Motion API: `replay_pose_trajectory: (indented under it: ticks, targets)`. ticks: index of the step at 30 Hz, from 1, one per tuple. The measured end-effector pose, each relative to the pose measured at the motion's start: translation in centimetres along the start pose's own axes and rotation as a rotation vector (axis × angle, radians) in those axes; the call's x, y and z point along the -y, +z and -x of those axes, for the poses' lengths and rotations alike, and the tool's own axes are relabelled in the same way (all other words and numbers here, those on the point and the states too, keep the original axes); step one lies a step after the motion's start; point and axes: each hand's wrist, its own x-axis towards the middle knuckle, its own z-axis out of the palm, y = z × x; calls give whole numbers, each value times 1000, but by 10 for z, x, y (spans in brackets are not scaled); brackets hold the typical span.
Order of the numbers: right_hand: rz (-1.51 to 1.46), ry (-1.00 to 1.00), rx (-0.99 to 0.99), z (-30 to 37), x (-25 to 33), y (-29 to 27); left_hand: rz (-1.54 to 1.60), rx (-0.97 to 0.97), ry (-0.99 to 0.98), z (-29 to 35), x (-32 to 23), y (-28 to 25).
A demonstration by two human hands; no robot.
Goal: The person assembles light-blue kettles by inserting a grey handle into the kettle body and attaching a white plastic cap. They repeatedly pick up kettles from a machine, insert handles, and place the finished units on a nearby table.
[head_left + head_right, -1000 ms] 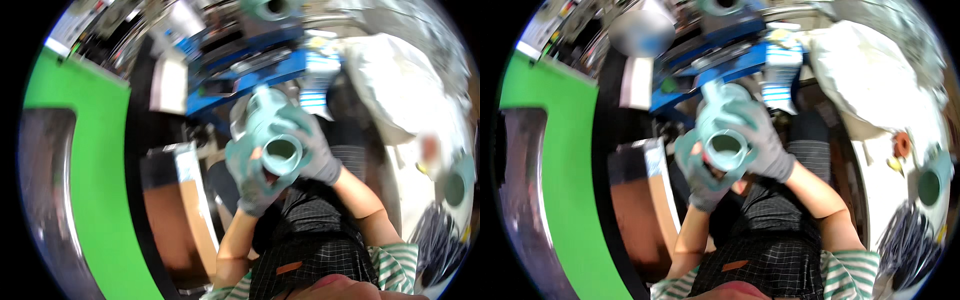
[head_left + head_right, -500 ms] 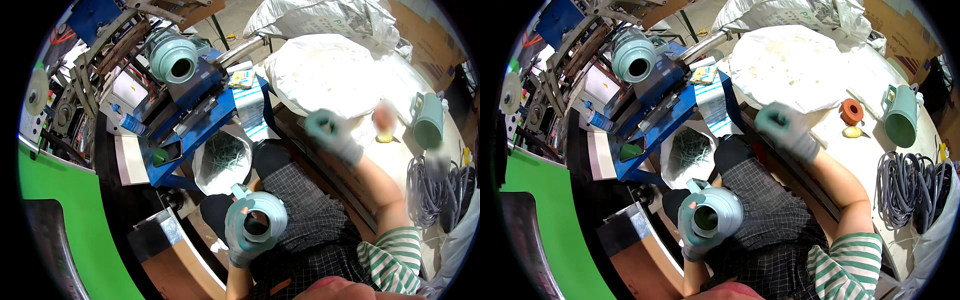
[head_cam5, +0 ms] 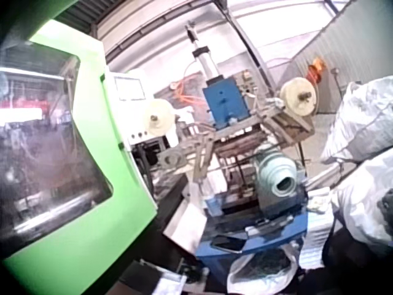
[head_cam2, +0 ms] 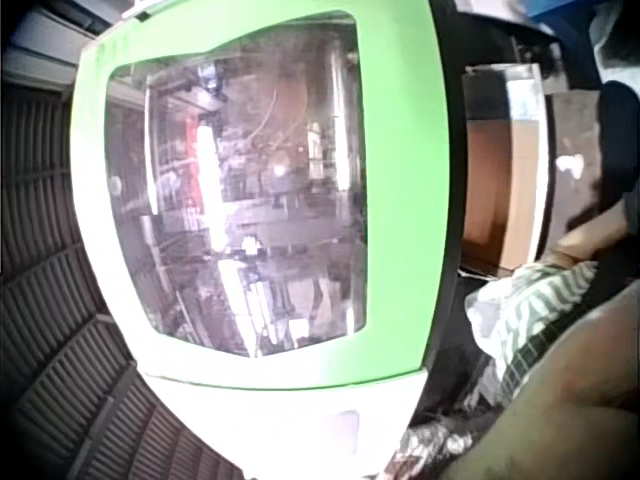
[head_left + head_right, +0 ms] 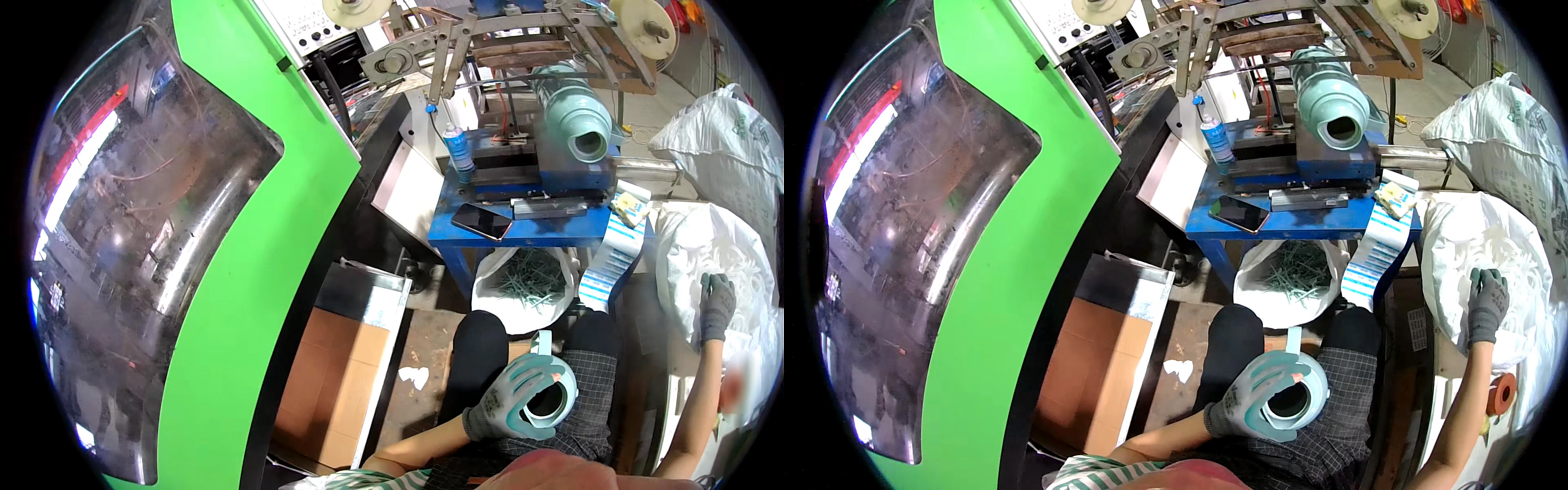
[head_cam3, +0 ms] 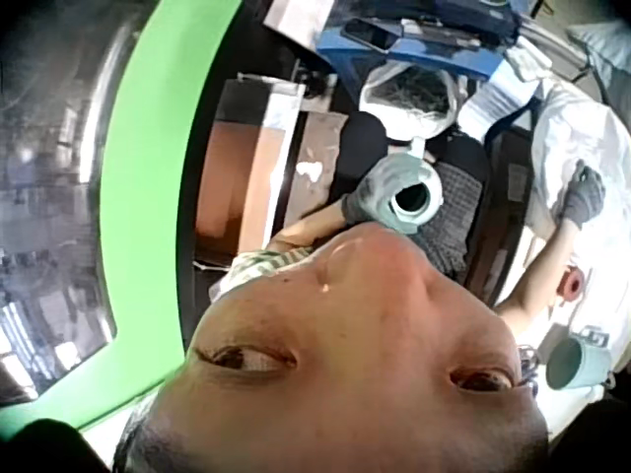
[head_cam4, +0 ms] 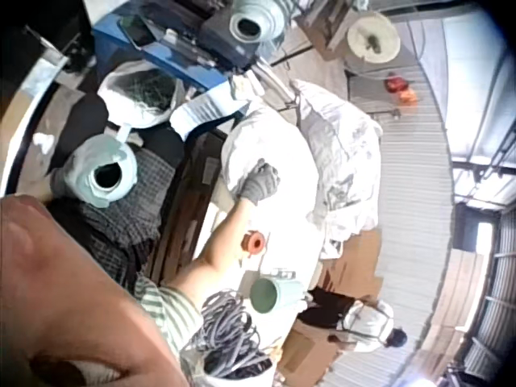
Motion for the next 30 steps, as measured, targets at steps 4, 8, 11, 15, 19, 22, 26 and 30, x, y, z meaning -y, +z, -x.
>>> replay_pose_trajectory:
  ticks: [4, 8, 11, 15, 19, 22, 26, 30]
  targets:
    - [-68, -34, -152, 1, -13, 2, -117, -25, 44, -4, -7, -7]
    - [-137, -140, -345, 9, -15, -9, 19, -87, 27, -6, 6, 15]
    - [-680, -408, -46, 54, 90, -78, 467, 5, -180, -4, 23, 29]
    - [-732, -976, 275, 119, 214, -161, -158, -316, 214, -22, -10, 11]
    - [-655, -1143, 137, 133, 230, -148, -369, -112, 53, -10, -12, -5]
    - [-774, -1217, 53, 141, 231, -136, -373, -81, 61, -2, 1, -11]
    - [-790, -1256, 187, 142, 240, -132, -335, -66, 28, -3, 5, -18]
    - [-562, -1280, 337, 145, 245, -145, -496, 44, 72, -3, 1, -26]
